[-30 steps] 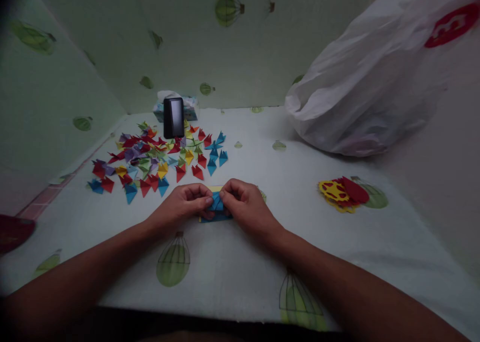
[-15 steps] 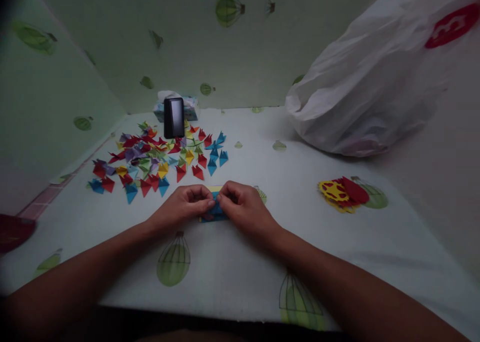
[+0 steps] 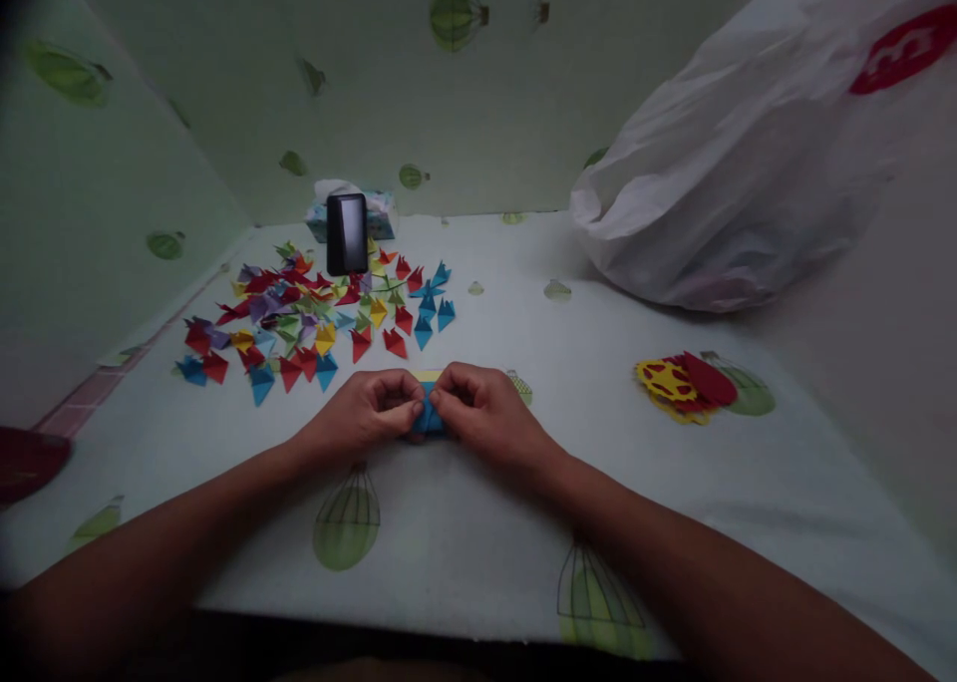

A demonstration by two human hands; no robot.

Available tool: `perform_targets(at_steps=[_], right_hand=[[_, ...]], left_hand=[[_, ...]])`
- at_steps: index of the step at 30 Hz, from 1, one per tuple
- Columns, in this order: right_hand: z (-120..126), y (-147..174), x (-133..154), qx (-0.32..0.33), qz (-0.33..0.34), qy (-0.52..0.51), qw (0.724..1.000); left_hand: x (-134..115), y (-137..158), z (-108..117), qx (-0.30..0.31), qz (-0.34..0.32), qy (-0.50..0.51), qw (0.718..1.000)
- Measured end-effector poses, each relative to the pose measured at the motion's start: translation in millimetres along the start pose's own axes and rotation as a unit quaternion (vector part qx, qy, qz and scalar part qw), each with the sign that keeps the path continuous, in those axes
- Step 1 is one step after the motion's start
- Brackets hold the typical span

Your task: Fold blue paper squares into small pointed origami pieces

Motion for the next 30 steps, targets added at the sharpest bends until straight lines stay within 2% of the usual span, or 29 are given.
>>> perform_targets(at_steps=[6, 14, 19, 25, 30], right_hand=[[0, 0, 0, 0.016, -0.022, -0.048, 0.998], [0, -2, -2, 0.020, -0.032, -0.080, 0.996], [0, -2, -5, 0.019, -0.041, -0.094, 0.995], [3, -3, -3, 0.007, -0.024, -0.086, 0.996], [6, -3, 4, 0.008, 0.049, -0.098, 0.994]], left_hand=[[4, 0, -3, 0.020, 0.045, 0.089, 0.995], [3, -1, -2, 0.029, 0.032, 0.105, 0.994], [11, -1, -1, 0.023, 0.056, 0.121, 0.991], [14, -1, 0, 0.020, 0.065, 0.123, 0.990], [9, -4, 6, -0.005, 0.039, 0.100, 0.994]])
Point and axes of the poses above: each hand's wrist, its own y-axis away from the middle knuckle, its own z-axis out of the back of the hand, x = y × z, the point moved 8 cm from there along -y, towards the middle knuckle, and after that the axes turned 11 degrees about -z, right-handed, at the moved point
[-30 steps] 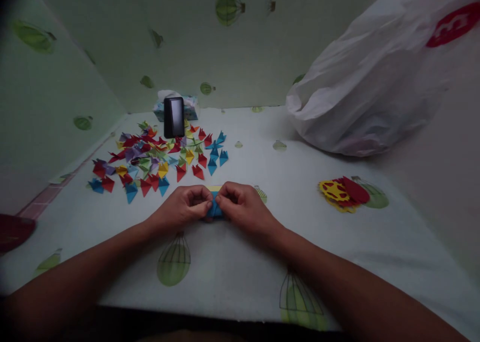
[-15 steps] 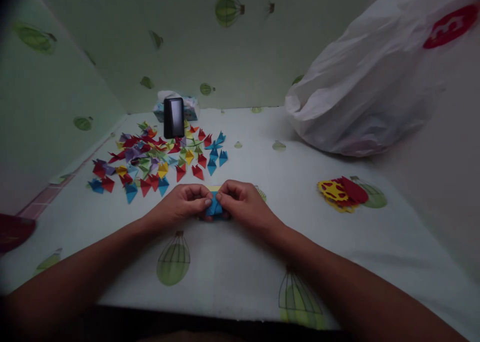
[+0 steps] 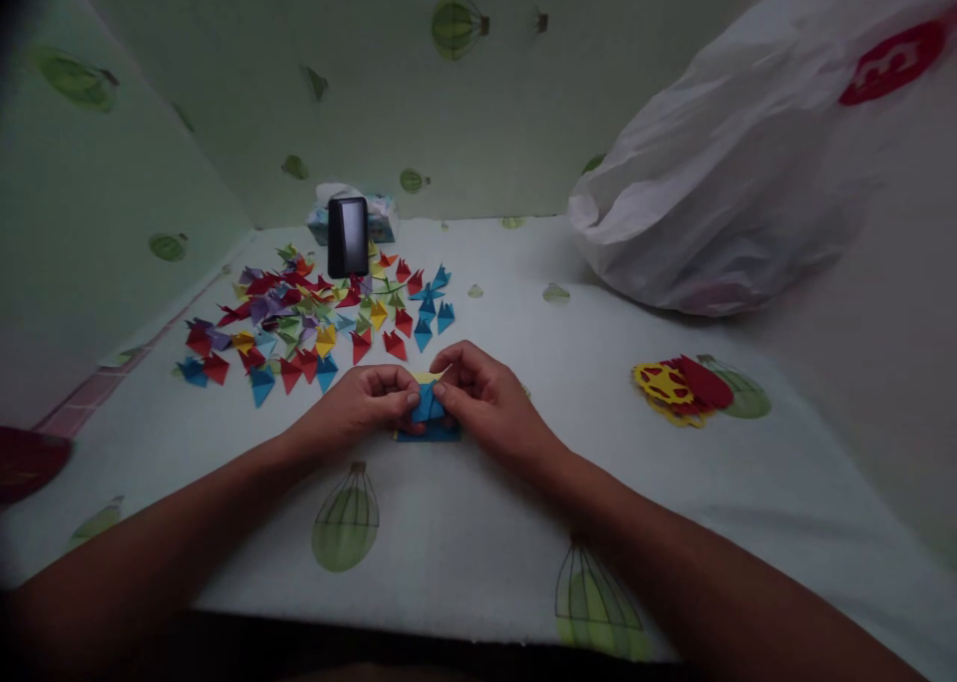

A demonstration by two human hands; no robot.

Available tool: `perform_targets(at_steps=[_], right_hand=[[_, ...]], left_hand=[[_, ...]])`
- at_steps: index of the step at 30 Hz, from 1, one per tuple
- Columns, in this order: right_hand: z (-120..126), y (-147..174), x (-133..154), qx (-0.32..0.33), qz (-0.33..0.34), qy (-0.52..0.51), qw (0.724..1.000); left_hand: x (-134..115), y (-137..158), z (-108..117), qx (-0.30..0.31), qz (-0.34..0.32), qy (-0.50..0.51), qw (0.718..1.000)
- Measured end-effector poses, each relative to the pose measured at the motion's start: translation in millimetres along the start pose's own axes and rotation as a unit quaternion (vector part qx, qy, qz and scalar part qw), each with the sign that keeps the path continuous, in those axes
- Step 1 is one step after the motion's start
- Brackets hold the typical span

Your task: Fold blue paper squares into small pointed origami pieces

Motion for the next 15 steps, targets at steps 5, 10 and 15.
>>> perform_targets(at_steps=[5, 10, 15], right_hand=[[-6, 1, 1, 0.040, 0.025, 0.052, 0.998], [-5, 2, 5, 0.034, 0.054, 0.081, 0.995], [-4, 4, 13, 0.033, 0.102, 0.130, 0.986]], left_hand=[[-5, 0, 2, -0.010, -0.011, -0.018, 1.000], [-7, 1, 2, -0.003, -0.011, -0.026, 1.000], [-7, 1, 1, 0.007, -0.009, -0.029, 1.000]])
Point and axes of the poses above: each hand's wrist, its own y-axis away from the middle knuckle, its own z-axis out of the back of the hand, x = y × z, the point moved 8 cm from there along -y, towards the middle knuckle, and after that the axes turned 11 degrees about -z, right-handed, at the moved point
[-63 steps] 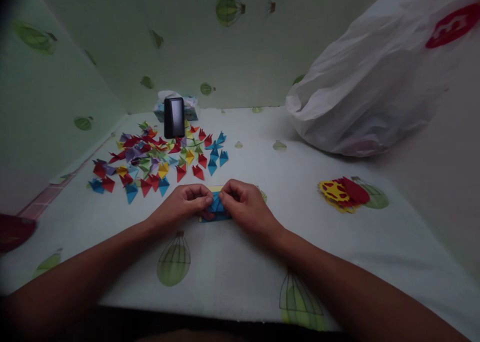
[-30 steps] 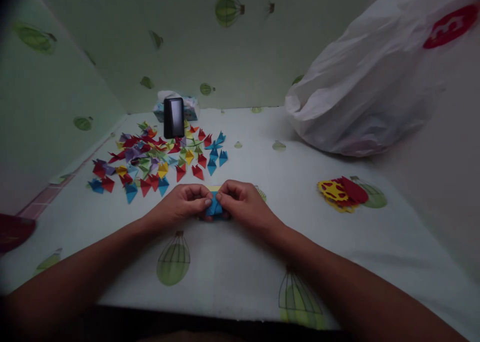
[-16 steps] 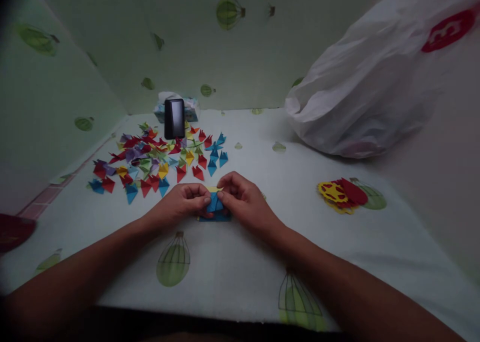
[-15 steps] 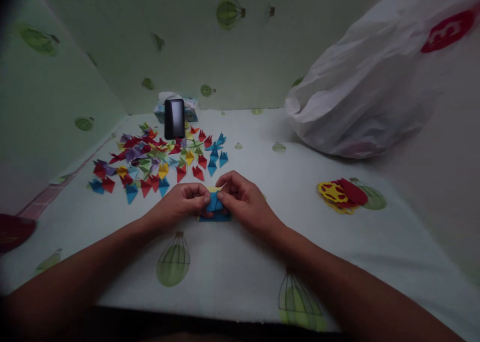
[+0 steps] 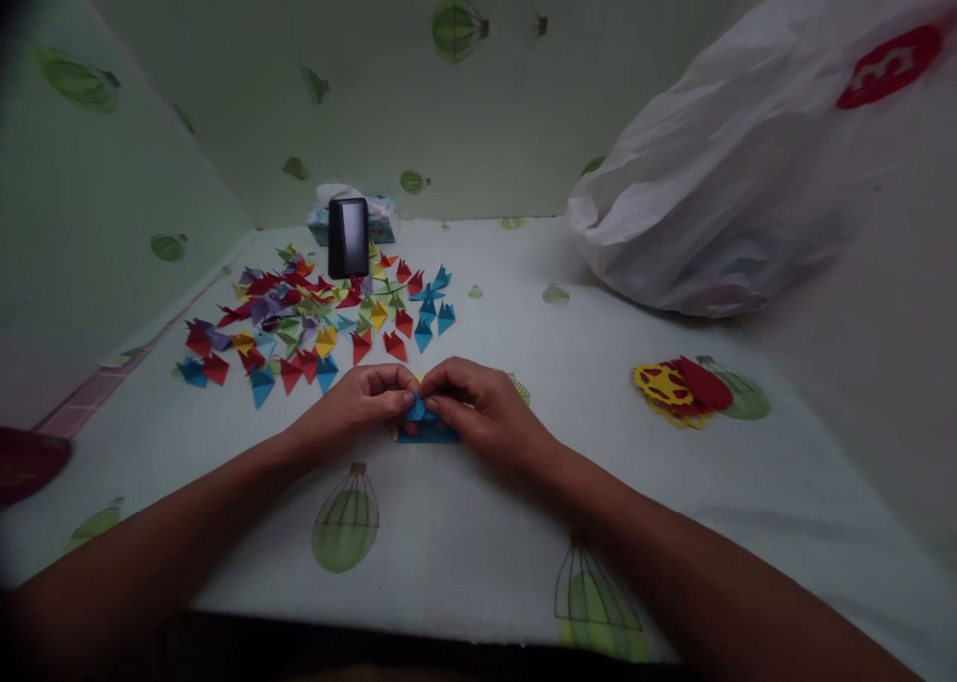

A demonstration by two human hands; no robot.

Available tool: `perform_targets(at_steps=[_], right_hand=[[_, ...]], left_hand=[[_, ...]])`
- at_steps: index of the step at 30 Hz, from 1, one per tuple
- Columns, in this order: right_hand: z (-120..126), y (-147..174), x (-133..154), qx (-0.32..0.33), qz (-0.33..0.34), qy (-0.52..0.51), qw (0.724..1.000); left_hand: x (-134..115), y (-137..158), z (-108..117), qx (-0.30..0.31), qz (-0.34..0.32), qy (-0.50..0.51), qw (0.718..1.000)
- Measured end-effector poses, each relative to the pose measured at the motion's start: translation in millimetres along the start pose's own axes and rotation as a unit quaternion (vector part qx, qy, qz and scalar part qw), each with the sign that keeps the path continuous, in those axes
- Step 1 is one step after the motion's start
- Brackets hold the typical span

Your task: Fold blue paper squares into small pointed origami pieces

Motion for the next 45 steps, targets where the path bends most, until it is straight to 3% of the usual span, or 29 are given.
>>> perform_targets(at_steps=[9, 20, 31, 40, 45], right_hand=[[0, 3, 12, -0.012, 0.090, 0.076, 0.993], [7, 6, 6, -0.077, 0.024, 0.038, 0.996], [5, 7, 1, -0.077, -0.006, -0.007, 0.997], [6, 6, 0, -0.087, -0.016, 0.020, 0.996], [5, 6, 0, -0.082, -0.019, 0.014, 0.996]], left_hand=[[3, -2, -1, 0.011, -0.006, 0.037, 0.999], [-22, 5, -4, 0.009, -0.130, -0.035, 0.991], [-35, 10, -2, -0.045, -0.205, -0.136, 0.968], [-33, 8, 1, -0.046, -0.216, -0.196, 0.955], [-26, 7, 3, -0.068, -0.190, -0.172, 0.964]])
Point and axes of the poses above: each hand's wrist, its own y-axis away from the middle knuckle, its own z-axis out of the back of the hand, x = y × z, the point moved 8 cm from there along -y, towards the middle knuckle, and after that the axes turned 11 degrees about -z, right-handed, at the moved point
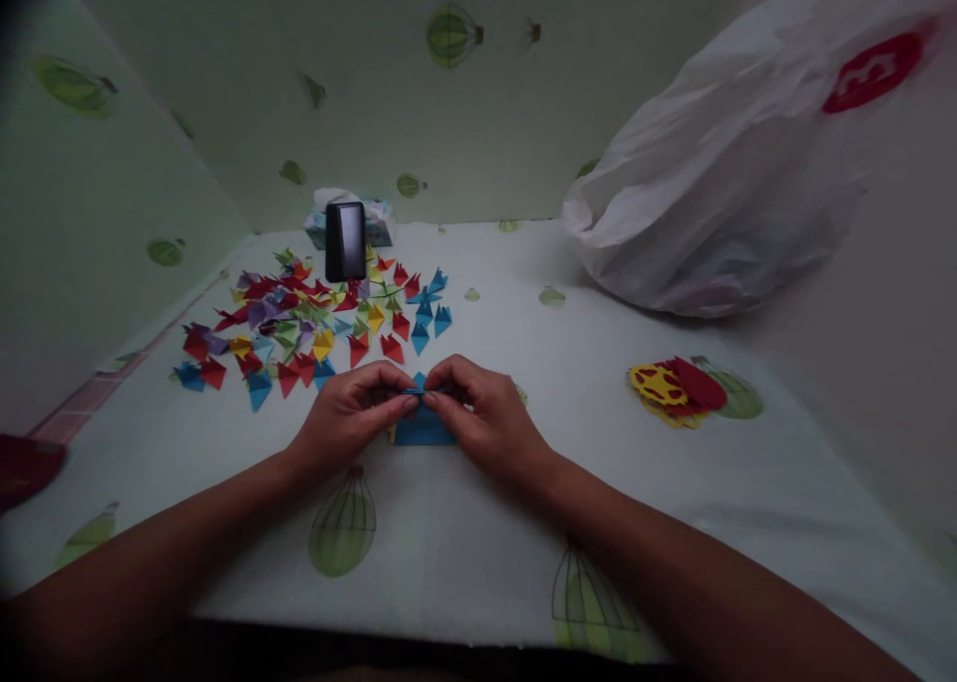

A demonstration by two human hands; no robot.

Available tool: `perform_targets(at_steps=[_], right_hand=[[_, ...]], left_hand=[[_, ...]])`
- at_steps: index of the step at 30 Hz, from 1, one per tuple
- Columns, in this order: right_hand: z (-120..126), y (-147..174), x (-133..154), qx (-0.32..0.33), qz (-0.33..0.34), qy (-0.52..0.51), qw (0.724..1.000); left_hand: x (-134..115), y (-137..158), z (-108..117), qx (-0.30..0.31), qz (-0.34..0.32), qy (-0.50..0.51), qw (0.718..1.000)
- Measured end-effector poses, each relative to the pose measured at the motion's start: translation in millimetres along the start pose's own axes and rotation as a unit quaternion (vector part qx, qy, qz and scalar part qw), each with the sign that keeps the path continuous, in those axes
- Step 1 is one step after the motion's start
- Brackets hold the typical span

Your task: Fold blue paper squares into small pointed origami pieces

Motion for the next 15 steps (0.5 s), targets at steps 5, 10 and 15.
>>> perform_targets(at_steps=[5, 10, 15], right_hand=[[0.0, 1.7, 2.7, -0.001, 0.008, 0.020, 1.000], [-0.8, 3.8, 6.3, -0.006, 0.021, 0.027, 0.999], [-0.2, 3.9, 4.9, -0.020, 0.009, 0.027, 0.999]], left_hand=[[1.9, 2.1, -0.6, -0.007, 0.016, 0.025, 1.000], [-2.7, 2.5, 1.8, -0.007, -0.006, -0.002, 1.000], [1.1, 2.3, 0.5, -0.006, -0.005, -0.005, 1.000]])
Point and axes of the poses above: each hand's wrist, its own y-axis away from the middle knuckle, its own z-axis out of the back of the hand, x = y × z, the point moved 8 cm from there along -y, towards the middle knuckle, and after that the axes turned 11 degrees about -z, right-handed, at the moved point
